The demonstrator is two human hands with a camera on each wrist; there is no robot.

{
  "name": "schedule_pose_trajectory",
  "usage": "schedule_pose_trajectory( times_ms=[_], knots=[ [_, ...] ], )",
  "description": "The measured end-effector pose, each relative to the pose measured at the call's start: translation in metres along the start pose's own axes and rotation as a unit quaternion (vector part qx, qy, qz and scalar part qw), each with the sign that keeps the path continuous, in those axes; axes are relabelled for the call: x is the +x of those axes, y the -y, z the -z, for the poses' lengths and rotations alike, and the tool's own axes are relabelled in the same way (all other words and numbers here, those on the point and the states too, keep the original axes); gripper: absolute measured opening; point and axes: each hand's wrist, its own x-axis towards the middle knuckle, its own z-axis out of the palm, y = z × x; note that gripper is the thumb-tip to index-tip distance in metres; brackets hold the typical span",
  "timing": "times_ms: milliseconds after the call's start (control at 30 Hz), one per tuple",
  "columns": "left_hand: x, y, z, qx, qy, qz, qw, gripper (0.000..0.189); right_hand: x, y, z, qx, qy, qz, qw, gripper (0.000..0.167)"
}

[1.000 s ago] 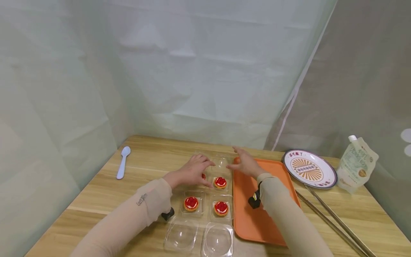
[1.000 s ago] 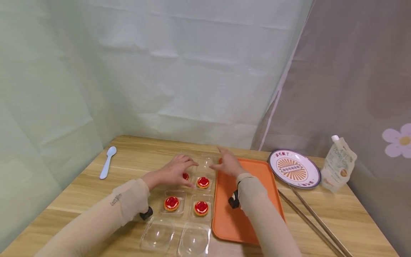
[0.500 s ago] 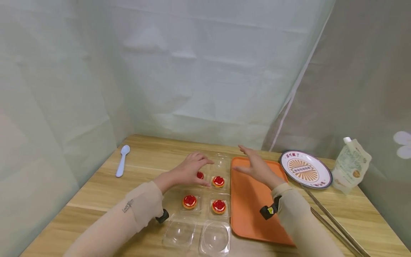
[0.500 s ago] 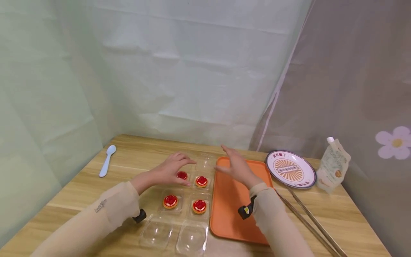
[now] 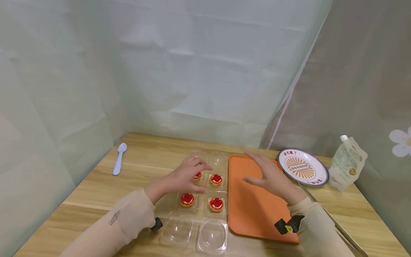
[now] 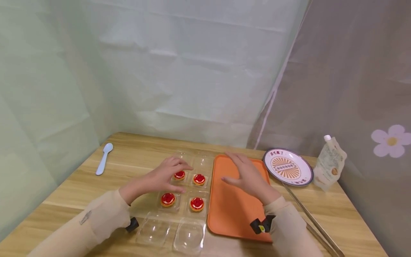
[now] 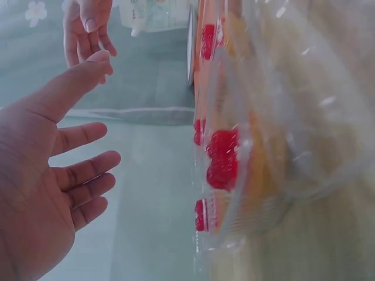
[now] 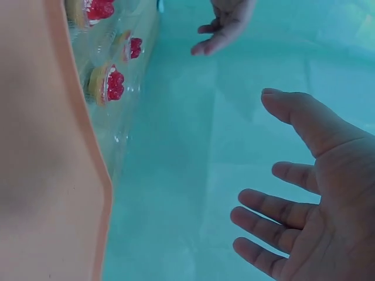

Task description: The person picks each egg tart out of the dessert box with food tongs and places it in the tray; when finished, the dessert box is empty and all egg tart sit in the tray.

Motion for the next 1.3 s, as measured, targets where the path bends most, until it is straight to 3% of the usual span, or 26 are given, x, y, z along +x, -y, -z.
schedule_pose_trajectory(
  times_ms=[333, 633, 1033, 1300],
  knots=[
    [-0.017, -0.009, -0.015, 0.022, 0.040, -0.004, 0.9989, 0.069, -0.051, -0.009, 0.009, -0.076, -0.049, 0.040, 0.9951, 0.067],
    [-0.021, -0.013, -0.029, 0.020, 0.060, 0.027, 0.9976, 0.072, -0.100, -0.035, 0.013, -0.098, -0.096, 0.009, 0.9905, 0.067],
    [-0.018, -0.014, -0.044, 0.030, 0.072, 0.037, 0.9962, 0.081, -0.150, -0.090, 0.016, -0.100, -0.128, -0.094, 0.9822, 0.059],
    [-0.020, -0.014, -0.048, 0.032, 0.072, 0.041, 0.9960, 0.079, -0.171, -0.116, 0.014, -0.108, -0.079, -0.179, 0.9746, 0.062]
  ],
)
